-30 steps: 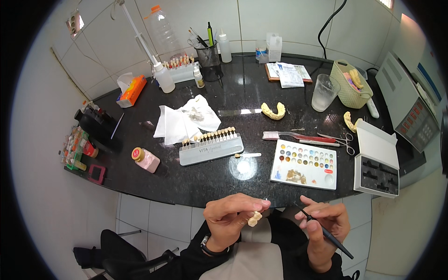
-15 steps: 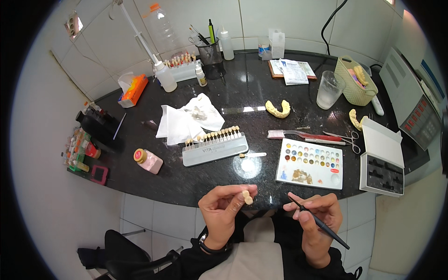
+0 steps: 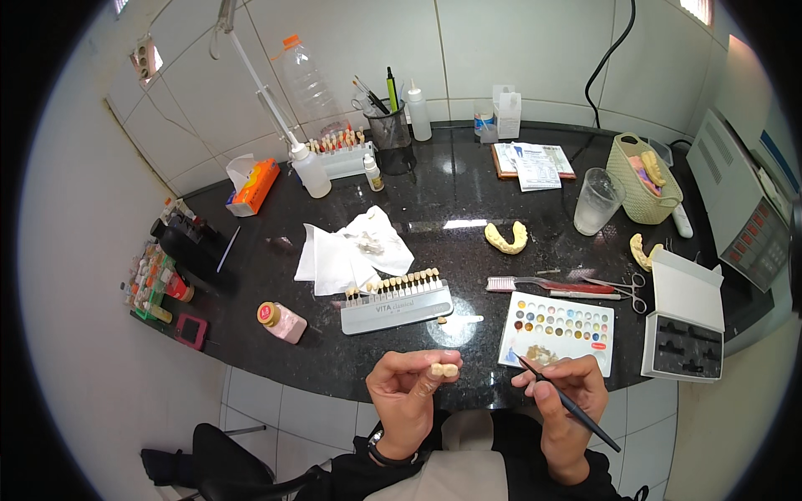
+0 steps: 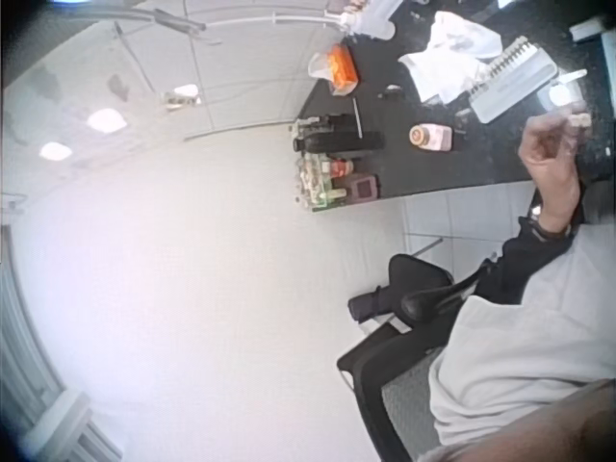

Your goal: The person applies liquid stain from a palette to a dental crown using a fine brush. The crown is held on a small stick while different shades are applied to its surface.

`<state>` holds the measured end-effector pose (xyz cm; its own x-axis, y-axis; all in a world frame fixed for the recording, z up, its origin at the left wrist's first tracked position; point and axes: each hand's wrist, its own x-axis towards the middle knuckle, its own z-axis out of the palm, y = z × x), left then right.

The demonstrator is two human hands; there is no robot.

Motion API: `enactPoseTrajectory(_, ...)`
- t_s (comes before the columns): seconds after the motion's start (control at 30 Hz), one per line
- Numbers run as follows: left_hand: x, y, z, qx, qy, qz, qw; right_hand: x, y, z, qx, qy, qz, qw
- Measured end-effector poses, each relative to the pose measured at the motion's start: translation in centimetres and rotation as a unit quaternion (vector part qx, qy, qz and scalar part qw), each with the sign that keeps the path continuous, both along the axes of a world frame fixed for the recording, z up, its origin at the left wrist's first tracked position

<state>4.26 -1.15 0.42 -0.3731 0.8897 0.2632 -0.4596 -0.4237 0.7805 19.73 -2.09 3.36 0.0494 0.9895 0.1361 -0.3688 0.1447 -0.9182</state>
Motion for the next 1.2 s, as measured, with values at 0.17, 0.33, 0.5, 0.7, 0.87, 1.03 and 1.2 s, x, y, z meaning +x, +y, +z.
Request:
enactPoseTrajectory(0.17, 0.3, 0.1, -0.2, 0.054, -0.043, -0.053, 0.996, 0.6, 0.6, -0.6, 0.024, -0.010, 0.003, 1.000)
enactPoseTrajectory(0.33, 0.7, 0.2, -0.3, 0.050, -0.042, -0.060, 0.996, 0.8, 0.6, -0.5, 0.018, 0.005, -0.007, 1.000)
enactPoseTrajectory(0.5, 0.9, 0.3, -0.3, 0.035, -0.019, -0.052, 0.998, 1.1, 0.6, -0.8, 0.037, 0.000, -0.011, 0.999)
enactPoseTrajectory(0.7, 1.3, 0.2, 1.8, -0.119, -0.007, -0.031, 0.992, 0.9, 0.2, -0.5, 0.030, 0.010, -0.023, 0.999)
enactPoseTrajectory(0.87, 0.8, 0.7, 2.7, -0.167, 0.046, -0.012, 0.985, 0.8, -0.5, -0.8, 0.054, -0.008, -0.040, 0.998)
enactPoseTrajectory(1.03, 0.9, 0.8, 2.9, -0.155, 0.119, 0.006, 0.981, 1.0, -1.4, -0.8, 0.053, -0.009, -0.055, 0.997)
enactPoseTrajectory(1.2, 0.6, 0.2, 3.0, -0.162, 0.217, 0.027, 0.962, 0.7, -1.6, -1.1, 0.045, -0.007, -0.055, 0.997)
